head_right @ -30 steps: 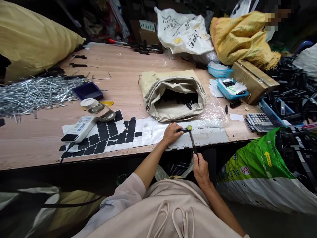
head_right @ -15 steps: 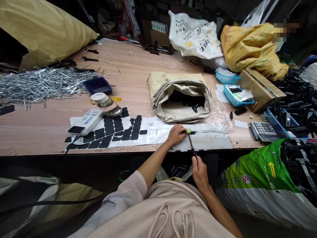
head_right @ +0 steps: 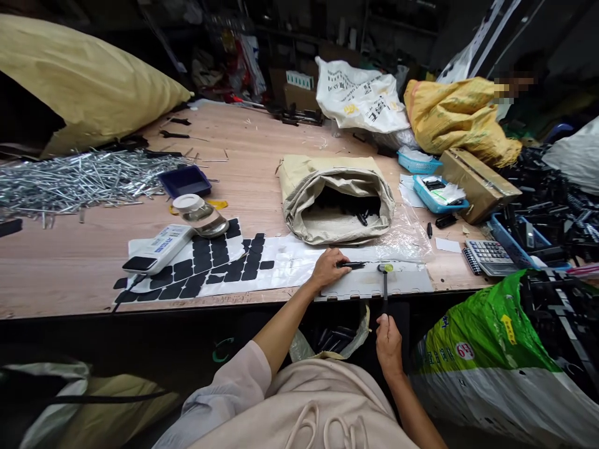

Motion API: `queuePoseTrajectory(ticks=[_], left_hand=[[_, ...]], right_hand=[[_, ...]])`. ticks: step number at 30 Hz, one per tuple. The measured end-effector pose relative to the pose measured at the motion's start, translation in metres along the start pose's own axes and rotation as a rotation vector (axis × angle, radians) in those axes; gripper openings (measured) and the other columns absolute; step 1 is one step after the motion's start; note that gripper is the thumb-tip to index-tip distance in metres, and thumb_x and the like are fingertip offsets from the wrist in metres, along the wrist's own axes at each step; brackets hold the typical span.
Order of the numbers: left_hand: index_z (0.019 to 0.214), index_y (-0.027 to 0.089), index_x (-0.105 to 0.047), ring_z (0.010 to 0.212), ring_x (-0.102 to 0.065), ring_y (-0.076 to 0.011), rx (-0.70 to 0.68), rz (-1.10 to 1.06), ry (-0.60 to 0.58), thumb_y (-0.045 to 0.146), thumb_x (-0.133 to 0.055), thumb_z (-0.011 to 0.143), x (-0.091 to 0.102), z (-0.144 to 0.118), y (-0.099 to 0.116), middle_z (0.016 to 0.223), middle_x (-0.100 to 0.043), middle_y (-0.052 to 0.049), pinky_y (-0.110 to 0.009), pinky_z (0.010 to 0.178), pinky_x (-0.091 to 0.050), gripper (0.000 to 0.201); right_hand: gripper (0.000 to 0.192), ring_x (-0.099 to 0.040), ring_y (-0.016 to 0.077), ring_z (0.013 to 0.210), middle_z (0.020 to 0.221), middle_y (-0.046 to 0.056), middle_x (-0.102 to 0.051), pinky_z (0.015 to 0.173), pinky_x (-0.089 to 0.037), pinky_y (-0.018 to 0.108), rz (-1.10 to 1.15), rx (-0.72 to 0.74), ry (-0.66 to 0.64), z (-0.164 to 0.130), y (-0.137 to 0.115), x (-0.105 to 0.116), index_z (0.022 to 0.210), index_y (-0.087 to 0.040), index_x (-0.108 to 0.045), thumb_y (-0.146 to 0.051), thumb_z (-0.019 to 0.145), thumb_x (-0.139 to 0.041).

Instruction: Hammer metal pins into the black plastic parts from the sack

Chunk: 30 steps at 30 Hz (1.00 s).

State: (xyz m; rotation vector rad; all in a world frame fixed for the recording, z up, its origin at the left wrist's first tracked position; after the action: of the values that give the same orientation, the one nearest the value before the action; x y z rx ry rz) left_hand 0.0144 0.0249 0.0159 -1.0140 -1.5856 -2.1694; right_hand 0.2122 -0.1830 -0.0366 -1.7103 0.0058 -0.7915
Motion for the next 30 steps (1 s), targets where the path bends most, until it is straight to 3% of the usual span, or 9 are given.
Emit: queuePoseTrajectory(ticks=[4, 8, 11, 14, 16, 19, 23, 25, 30], left_hand=[[0.094, 0.023, -0.076, 0.090, -0.058, -0.0212, -0.093, -0.044, 0.070, 0.027, -0.077, 0.080, 0.010, -0.027, 0.019, 0.089, -0.065, -0.004, -0.036, 0.084, -0.048, 0.015], [0.094, 0.026, -0.075, 0.084, -0.061, -0.0212, -0.198, -0.058, 0.027, 0.033, -0.070, 0.085, 0.005, -0.096, 0.036, 0.086, -0.066, -0.006, -0.035, 0.077, -0.050, 0.013], [0.100, 0.028, -0.075, 0.078, -0.063, -0.0206, -0.131, 0.007, -0.044, 0.029, -0.067, 0.086, -0.004, -0.143, 0.035, 0.084, -0.066, -0.005, -0.034, 0.071, -0.051, 0.016], [0.118, 0.029, -0.071, 0.069, -0.062, -0.0175, -0.048, -0.007, -0.120, 0.027, -0.069, 0.085, -0.005, -0.150, 0.037, 0.080, -0.067, -0.001, -0.030, 0.065, -0.050, 0.033], [0.118, 0.028, -0.071, 0.066, -0.060, -0.0152, -0.054, -0.053, -0.099, 0.030, -0.070, 0.086, 0.000, -0.123, 0.046, 0.077, -0.067, 0.001, -0.028, 0.066, -0.049, 0.033], [0.103, 0.022, -0.074, 0.065, -0.059, -0.0139, -0.053, -0.132, 0.043, 0.034, -0.066, 0.089, 0.012, -0.044, 0.063, 0.075, -0.067, -0.001, -0.027, 0.066, -0.049, 0.019], [0.082, 0.018, -0.072, 0.080, -0.065, -0.0184, 0.191, -0.041, 0.222, 0.031, -0.059, 0.093, 0.019, 0.084, 0.064, 0.084, -0.071, -0.007, -0.029, 0.070, -0.049, 0.022], [0.082, 0.018, -0.073, 0.092, -0.068, -0.0235, 0.375, 0.051, 0.223, 0.033, -0.058, 0.094, 0.014, 0.131, 0.055, 0.096, -0.074, -0.012, -0.033, 0.076, -0.049, 0.025], [0.097, 0.017, -0.075, 0.104, -0.069, -0.0321, 0.616, 0.103, 0.098, 0.042, -0.078, 0.079, -0.011, 0.178, 0.036, 0.102, -0.075, -0.019, -0.036, 0.080, -0.051, 0.031]], right_hand=[[0.064, -0.050, 0.0175, 0.047, 0.053, -0.002, -0.051, 0.047, -0.040, 0.029, -0.044, 0.068, 0.007, 0.004, 0.002, -0.002, 0.077, -0.022, -0.059, -0.077, 0.094, -0.032], [0.064, -0.051, 0.0184, 0.047, 0.053, -0.001, -0.052, 0.047, -0.040, 0.030, -0.045, 0.080, 0.013, 0.004, 0.001, -0.003, 0.076, -0.022, -0.060, -0.076, 0.095, -0.031], [0.065, -0.051, 0.0188, 0.047, 0.053, -0.001, -0.052, 0.048, -0.040, 0.030, -0.040, 0.073, 0.009, 0.003, -0.001, -0.003, 0.076, -0.023, -0.059, -0.078, 0.094, -0.030], [0.066, -0.052, 0.0196, 0.048, 0.054, 0.000, -0.054, 0.049, -0.041, 0.031, -0.035, 0.061, -0.012, 0.002, -0.003, -0.002, 0.077, -0.023, -0.059, -0.079, 0.094, -0.027], [0.067, -0.053, 0.0202, 0.049, 0.055, 0.001, -0.055, 0.051, -0.042, 0.032, -0.044, 0.066, -0.017, 0.002, -0.004, -0.002, 0.078, -0.023, -0.058, -0.080, 0.093, -0.027], [0.068, -0.054, 0.0209, 0.051, 0.057, 0.002, -0.056, 0.053, -0.042, 0.033, -0.061, 0.084, 0.001, 0.001, -0.006, -0.002, 0.076, -0.024, -0.057, -0.082, 0.092, -0.026], [0.066, -0.055, 0.0211, 0.051, 0.057, 0.002, -0.057, 0.053, -0.043, 0.032, -0.049, 0.078, -0.002, 0.001, -0.007, -0.004, 0.077, -0.024, -0.057, -0.081, 0.093, -0.026], [0.065, -0.055, 0.0208, 0.051, 0.056, 0.002, -0.057, 0.052, -0.043, 0.031, -0.038, 0.076, -0.008, 0.001, -0.006, -0.004, 0.077, -0.025, -0.057, -0.080, 0.094, -0.027], [0.061, -0.053, 0.0201, 0.049, 0.056, 0.001, -0.056, 0.051, -0.042, 0.030, -0.017, 0.065, -0.022, -0.001, -0.006, -0.005, 0.077, -0.025, -0.056, -0.076, 0.096, -0.029]])
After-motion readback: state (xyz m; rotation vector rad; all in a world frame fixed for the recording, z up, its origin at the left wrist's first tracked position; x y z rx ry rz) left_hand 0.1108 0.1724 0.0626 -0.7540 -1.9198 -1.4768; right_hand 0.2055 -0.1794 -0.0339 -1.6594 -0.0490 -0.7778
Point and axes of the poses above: each hand's wrist, its own z-axis towards the middle knuckle, its own x-axis out of the back of the hand, y = z × x, the point moved 2 cm from there along z, towards the middle knuckle
